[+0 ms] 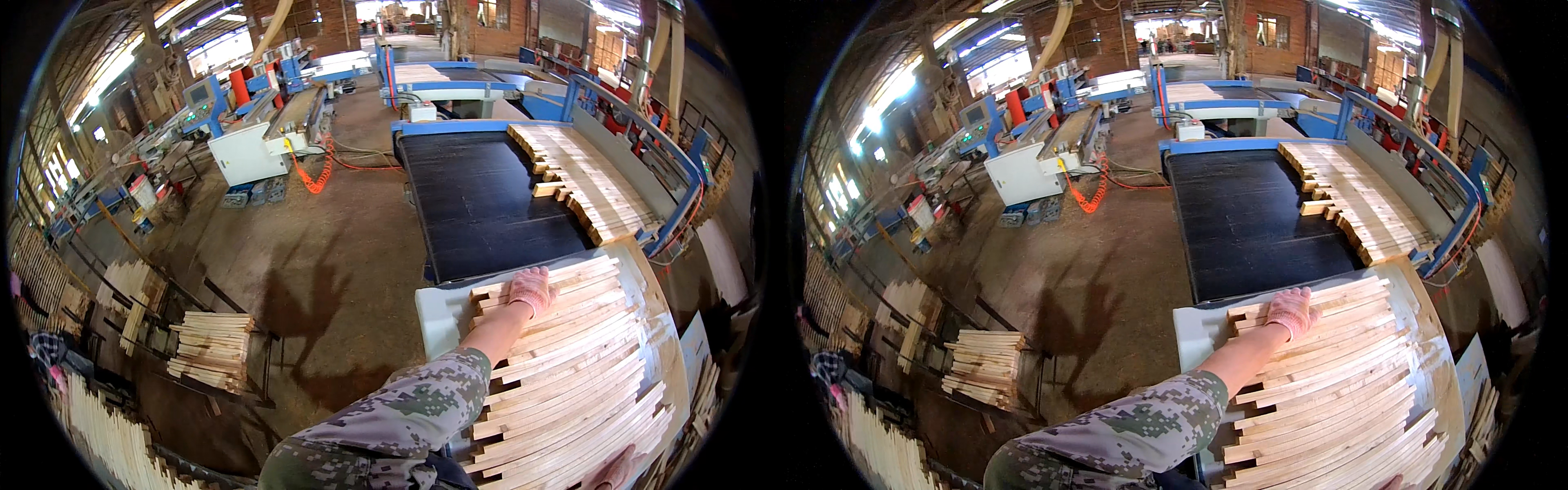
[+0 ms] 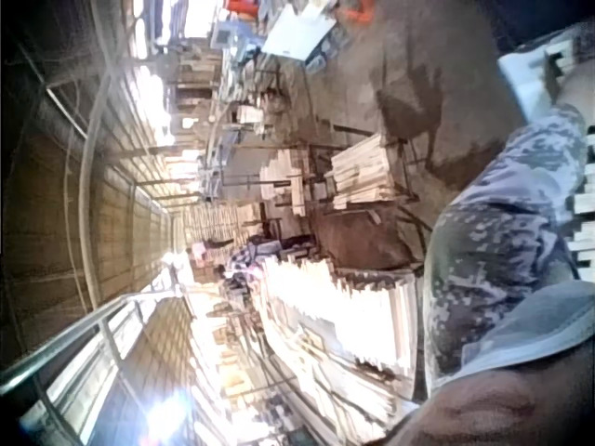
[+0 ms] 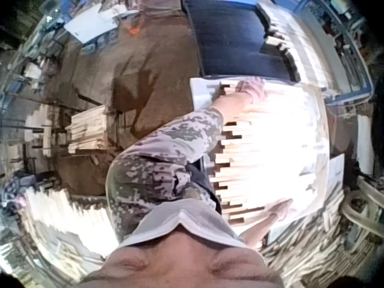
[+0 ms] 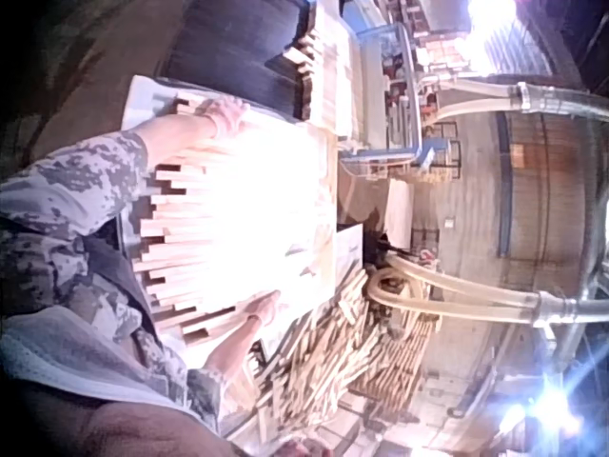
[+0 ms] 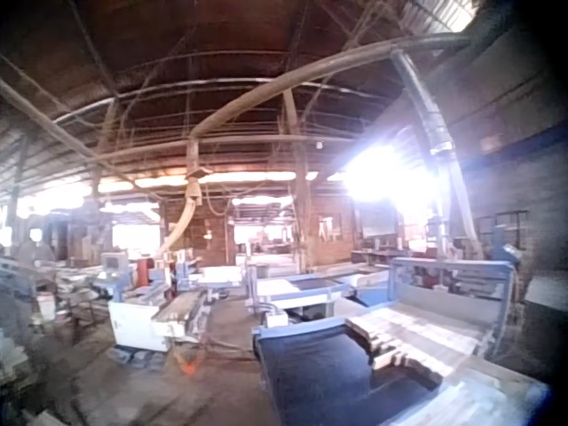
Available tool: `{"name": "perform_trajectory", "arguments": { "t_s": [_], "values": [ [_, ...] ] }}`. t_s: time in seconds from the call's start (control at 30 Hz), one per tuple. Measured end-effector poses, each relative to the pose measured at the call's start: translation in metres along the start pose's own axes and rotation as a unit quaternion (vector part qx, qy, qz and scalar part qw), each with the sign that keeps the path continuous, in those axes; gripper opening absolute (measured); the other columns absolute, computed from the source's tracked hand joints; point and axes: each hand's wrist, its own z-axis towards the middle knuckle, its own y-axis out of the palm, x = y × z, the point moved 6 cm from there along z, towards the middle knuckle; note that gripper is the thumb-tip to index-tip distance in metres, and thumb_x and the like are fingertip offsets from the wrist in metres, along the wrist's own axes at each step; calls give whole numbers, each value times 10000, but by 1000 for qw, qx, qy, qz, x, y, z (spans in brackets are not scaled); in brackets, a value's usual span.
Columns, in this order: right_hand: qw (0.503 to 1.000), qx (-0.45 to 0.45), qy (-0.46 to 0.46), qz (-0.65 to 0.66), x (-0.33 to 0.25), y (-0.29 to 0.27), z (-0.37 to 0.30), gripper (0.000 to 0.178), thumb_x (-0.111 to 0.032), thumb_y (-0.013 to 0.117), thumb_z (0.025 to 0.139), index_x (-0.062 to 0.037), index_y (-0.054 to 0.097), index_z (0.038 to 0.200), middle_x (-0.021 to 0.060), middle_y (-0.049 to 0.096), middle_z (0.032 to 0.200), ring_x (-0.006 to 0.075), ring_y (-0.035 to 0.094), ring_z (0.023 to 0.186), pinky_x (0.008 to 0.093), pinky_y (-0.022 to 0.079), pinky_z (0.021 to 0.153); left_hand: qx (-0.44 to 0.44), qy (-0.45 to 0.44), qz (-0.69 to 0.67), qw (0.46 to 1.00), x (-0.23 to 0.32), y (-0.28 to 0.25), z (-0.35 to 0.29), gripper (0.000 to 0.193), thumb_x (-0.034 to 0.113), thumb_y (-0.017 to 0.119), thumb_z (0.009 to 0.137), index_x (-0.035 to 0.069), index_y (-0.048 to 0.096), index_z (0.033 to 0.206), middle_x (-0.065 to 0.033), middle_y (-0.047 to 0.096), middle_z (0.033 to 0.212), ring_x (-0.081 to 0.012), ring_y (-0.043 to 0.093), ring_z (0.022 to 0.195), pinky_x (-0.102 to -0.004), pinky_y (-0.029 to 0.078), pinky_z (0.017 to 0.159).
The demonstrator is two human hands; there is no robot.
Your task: The person repeatedly picks up stacks of wooden planks from a table and places them onto a conveyor belt. The person aligns the planks before feeding them into the machine. Other workers are visible in the background performing similar tasks.
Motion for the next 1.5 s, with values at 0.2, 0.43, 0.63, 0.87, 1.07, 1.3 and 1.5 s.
{"name": "perform_trajectory", "arguments": {
  "t_s": [0.2,0.43,0.63,0.87,1.07,1.3,1.5],
  "values": [
    [989,126,-70,11,-31,-59,-16,861,-375,564,1098,-25,89,1725,233,328,1724,371,464,1487,408,322,1262,-11,38,-43,998,46,-5,7,707,614,565,1015,82,553,1481,-164,659,1396,-300,638,1306,-440,497,1073],
    [967,158,-106,-169,0,-71,25,856,-375,587,1078,47,170,1695,268,349,1711,360,422,1540,370,292,1274,-4,33,-29,999,40,2,11,782,655,543,1012,75,523,1536,-172,648,1430,-319,630,1320,-449,480,1102],
    [963,180,-100,-175,-5,-82,14,846,-379,596,1071,43,205,1690,271,400,1684,367,441,1527,365,314,1260,12,46,-32,998,51,0,9,763,638,520,1032,75,509,1547,-173,629,1466,-332,608,1353,-467,456,1130],
    [960,171,-69,-211,-18,-66,4,865,-416,608,1059,24,219,1694,268,430,1667,393,502,1474,381,356,1228,10,34,-30,999,40,-5,4,685,593,503,1052,77,533,1502,-168,632,1462,-324,618,1346,-465,461,1129],
    [958,179,-77,-209,-7,-73,12,867,-423,612,1062,19,219,1696,262,402,1687,382,467,1510,370,346,1238,-12,36,-44,998,46,-4,7,747,615,555,1030,79,505,1549,-183,615,1473,-335,594,1365,-464,454,1133],
    [965,158,-72,-195,-10,-67,12,850,-394,611,1074,16,208,1700,260,380,1700,371,441,1532,369,335,1248,37,39,-45,998,39,4,10,717,609,556,1029,73,535,1504,-188,636,1436,-343,613,1333,-467,468,1111],
    [969,161,-88,-163,2,-74,24,851,-379,615,1074,17,199,1701,270,379,1697,362,450,1525,376,336,1248,20,38,-40,998,40,3,10,743,623,560,1025,72,524,1524,-190,631,1446,-341,616,1331,-468,470,1112]
  ]
}}
